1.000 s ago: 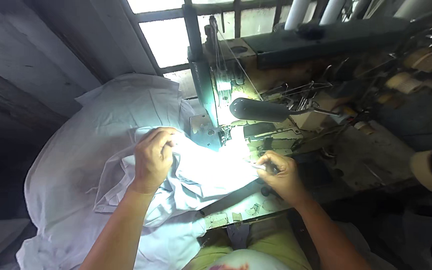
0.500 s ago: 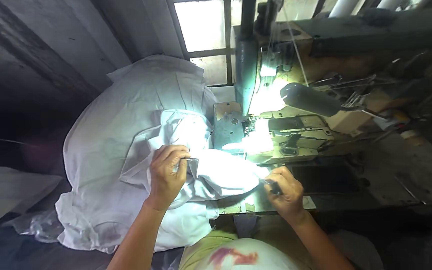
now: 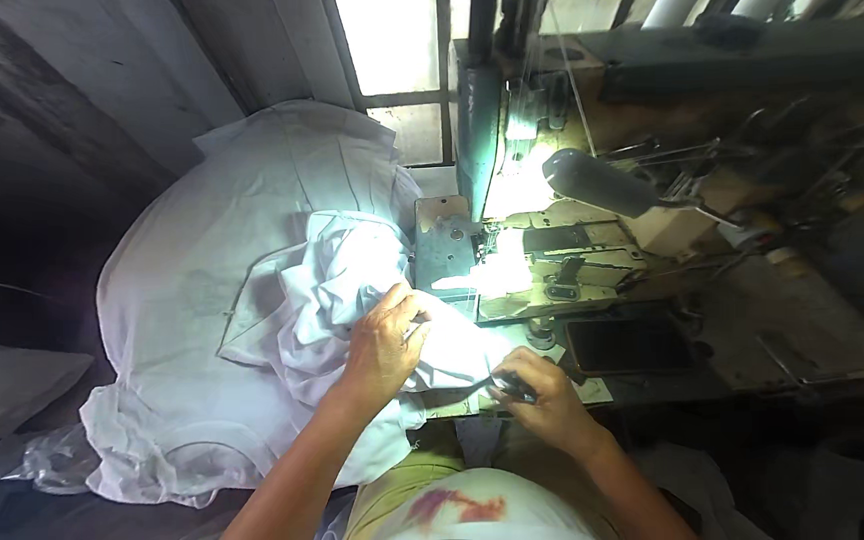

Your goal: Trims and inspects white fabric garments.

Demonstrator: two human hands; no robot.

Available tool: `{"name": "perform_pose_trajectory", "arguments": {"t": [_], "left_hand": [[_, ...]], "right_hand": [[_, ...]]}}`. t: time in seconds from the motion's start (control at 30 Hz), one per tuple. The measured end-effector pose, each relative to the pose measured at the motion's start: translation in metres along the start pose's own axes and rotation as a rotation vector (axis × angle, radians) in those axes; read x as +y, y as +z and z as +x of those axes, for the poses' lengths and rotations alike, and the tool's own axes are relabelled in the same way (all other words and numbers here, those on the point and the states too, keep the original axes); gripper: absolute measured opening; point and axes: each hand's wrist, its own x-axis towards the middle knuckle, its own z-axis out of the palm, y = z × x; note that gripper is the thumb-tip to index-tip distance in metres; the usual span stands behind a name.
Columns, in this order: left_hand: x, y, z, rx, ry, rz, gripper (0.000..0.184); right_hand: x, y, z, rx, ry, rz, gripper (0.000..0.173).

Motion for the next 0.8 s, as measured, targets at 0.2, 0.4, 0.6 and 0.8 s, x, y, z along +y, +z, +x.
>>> {"name": "perform_pose_trajectory", "arguments": {"t": [0.2, 0.4, 0.6, 0.8], "left_hand": [[0.008, 0.011, -0.013, 0.075, 0.074, 0.160, 0.017], [0.005, 0.024, -0.015, 0.149, 0.102, 0.253, 0.020], [0.004, 0.022, -0.021, 0.203, 0.193, 0.224, 0.021], [0.001, 0.031, -0.013, 0.216, 0.232, 0.306, 0.019]], "right_hand": [[-0.013, -0.012, 0.027, -0.012, 0.175, 0.318, 0.061], [-0.012, 0.005, 0.050, 0.006, 0.114, 0.139, 0.029], [-0.019, 0.010, 0.054, -0.031, 0.070, -0.195, 0.030], [-0.015, 0.015, 0.055, -0.055, 0.127, -0.100, 0.029]]}}
